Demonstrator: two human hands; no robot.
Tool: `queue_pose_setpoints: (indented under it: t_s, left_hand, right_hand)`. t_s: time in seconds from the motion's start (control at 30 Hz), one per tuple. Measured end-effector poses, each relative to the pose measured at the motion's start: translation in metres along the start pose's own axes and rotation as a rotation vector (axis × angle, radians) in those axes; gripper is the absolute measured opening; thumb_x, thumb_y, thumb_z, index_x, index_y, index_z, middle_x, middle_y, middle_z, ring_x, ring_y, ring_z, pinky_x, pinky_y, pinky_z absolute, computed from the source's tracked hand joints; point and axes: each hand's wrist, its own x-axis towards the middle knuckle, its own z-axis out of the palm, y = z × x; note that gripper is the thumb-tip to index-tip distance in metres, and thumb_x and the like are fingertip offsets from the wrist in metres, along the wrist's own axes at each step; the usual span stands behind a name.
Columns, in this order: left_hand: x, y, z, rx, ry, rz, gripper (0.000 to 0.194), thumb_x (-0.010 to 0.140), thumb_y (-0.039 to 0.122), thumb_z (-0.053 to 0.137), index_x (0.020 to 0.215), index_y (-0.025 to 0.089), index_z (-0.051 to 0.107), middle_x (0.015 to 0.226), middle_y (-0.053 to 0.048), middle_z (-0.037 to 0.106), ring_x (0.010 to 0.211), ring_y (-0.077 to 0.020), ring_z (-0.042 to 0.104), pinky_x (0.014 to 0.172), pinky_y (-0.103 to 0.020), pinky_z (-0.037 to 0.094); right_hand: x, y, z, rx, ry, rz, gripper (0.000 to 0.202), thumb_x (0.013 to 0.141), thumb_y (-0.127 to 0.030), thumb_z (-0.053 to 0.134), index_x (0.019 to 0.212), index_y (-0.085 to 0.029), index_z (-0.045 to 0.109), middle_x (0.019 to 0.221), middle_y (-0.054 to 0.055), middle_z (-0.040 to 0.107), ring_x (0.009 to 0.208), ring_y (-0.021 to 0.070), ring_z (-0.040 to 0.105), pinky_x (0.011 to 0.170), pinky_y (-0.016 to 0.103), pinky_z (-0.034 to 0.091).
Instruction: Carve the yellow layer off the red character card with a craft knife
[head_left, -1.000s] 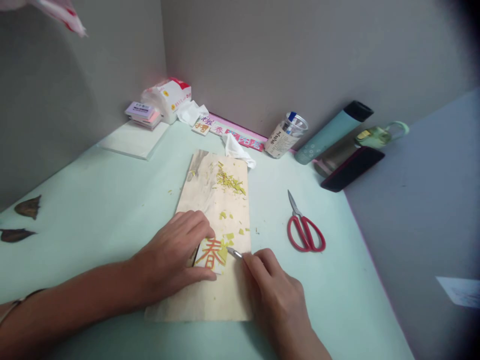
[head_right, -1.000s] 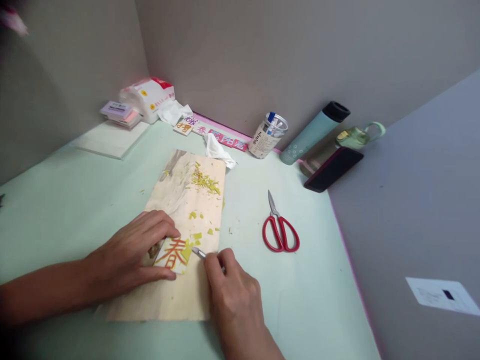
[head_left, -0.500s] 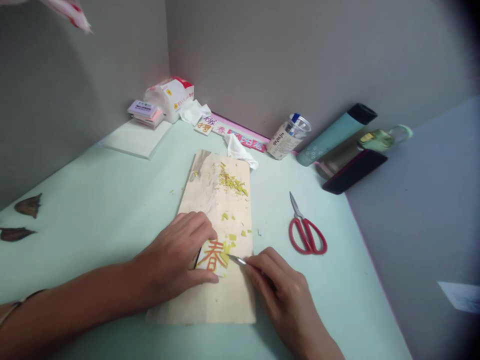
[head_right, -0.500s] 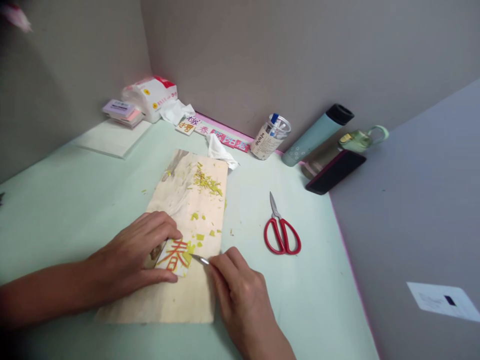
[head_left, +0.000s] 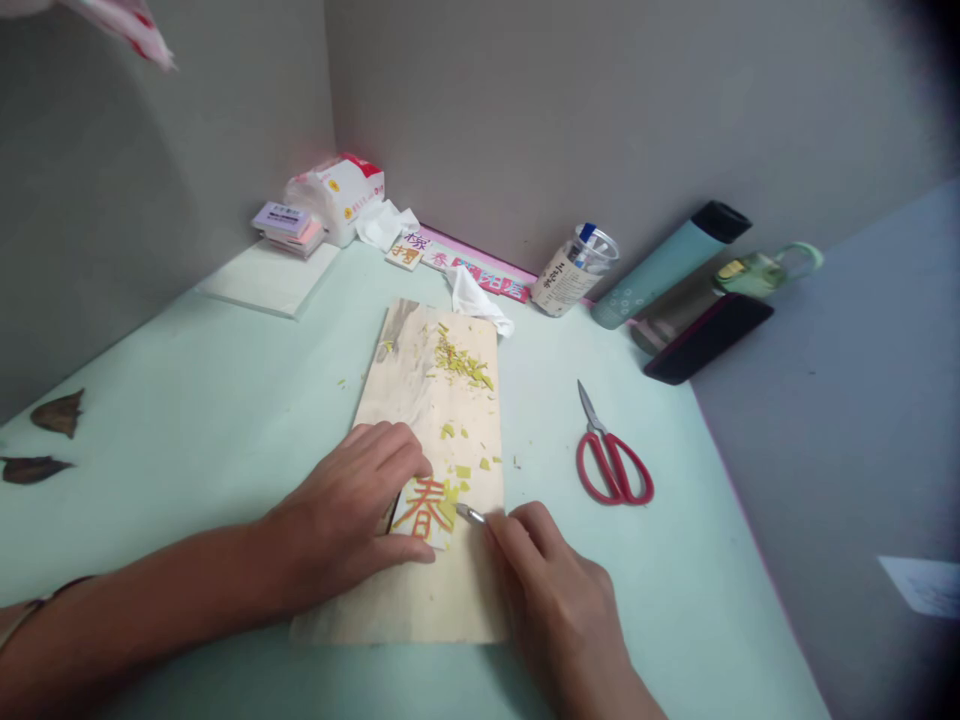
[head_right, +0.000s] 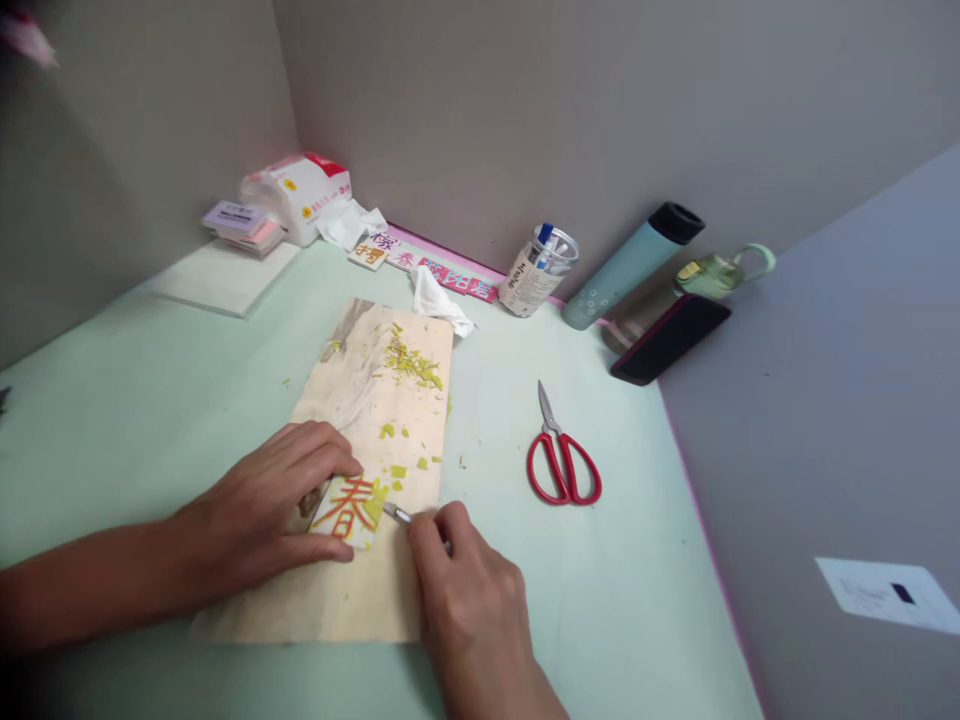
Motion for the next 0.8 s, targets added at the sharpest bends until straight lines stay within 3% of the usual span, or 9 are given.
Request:
queue_pose_setpoints:
  t_s: [0.17, 0.27, 0.4, 0.6, 0.8]
  left_hand:
    - [0.0, -0.001, 0.001, 0.003, 0.003, 0.001, 0.056, 0.072, 0.028, 0.092, 0.107, 0.022, 0.048, 0.103, -0.001, 0.054, 0.093, -0.0237, 0.049, 0.083, -0.037, 0.038]
    - [0.0, -0.001, 0.001, -0.007, 0.006, -0.007, 0.058, 0.07, 0.028, 0.093, 0.106, 0.022, 0.048, 0.103, -0.001, 0.054, 0.093, -0.0237, 0.049, 0.084, -0.037, 0.038]
    - [0.0, 0.0, 0.002, -0.015, 0.007, -0.022, 0.058, 0.069, 0.028, 0.094, 0.105, 0.022, 0.048, 0.102, -0.001, 0.054, 0.093, -0.0244, 0.049, 0.083, -0.037, 0.038]
    - [0.001, 0.0, 0.002, -0.015, 0.006, -0.022, 0.06, 0.068, 0.029, 0.095, 0.106, 0.021, 0.049, 0.103, -0.001, 0.054, 0.093, -0.0243, 0.049, 0.083, -0.037, 0.038]
    - [0.002, 0.0, 0.002, -0.001, 0.011, -0.01, 0.06, 0.067, 0.028, 0.095, 0.106, 0.021, 0.049, 0.103, -0.001, 0.054, 0.093, -0.0239, 0.05, 0.084, -0.037, 0.037]
  right_hand:
    - [0.008, 0.007, 0.008, -0.014, 0.048, 0.035, 0.026, 0.104, -0.014, 0.036, 0.099, -0.021, 0.06, 0.081, 0.0, 0.059, 0.05, 0.0097, 0.049, 0.043, 0.023, 0.031]
    - [0.014, 0.014, 0.005, 0.222, 0.043, 0.092, 0.019, 0.103, -0.016, 0.043, 0.098, -0.021, 0.061, 0.08, 0.0, 0.058, 0.057, 0.0097, 0.056, 0.05, 0.02, 0.04]
    - [0.016, 0.015, -0.006, 0.453, -0.056, 0.082, 0.015, 0.103, -0.017, 0.048, 0.102, -0.021, 0.063, 0.082, 0.0, 0.058, 0.064, 0.0101, 0.059, 0.056, 0.019, 0.045]
    - [0.015, 0.009, -0.018, 0.431, -0.135, 0.034, 0.019, 0.105, -0.02, 0.044, 0.102, -0.022, 0.063, 0.083, 0.0, 0.058, 0.062, 0.0107, 0.06, 0.055, 0.02, 0.046]
    - [0.008, 0.004, -0.011, 0.207, -0.084, 0.019, 0.027, 0.107, -0.022, 0.035, 0.1, -0.021, 0.061, 0.082, 0.0, 0.058, 0.055, 0.0106, 0.057, 0.047, 0.021, 0.04]
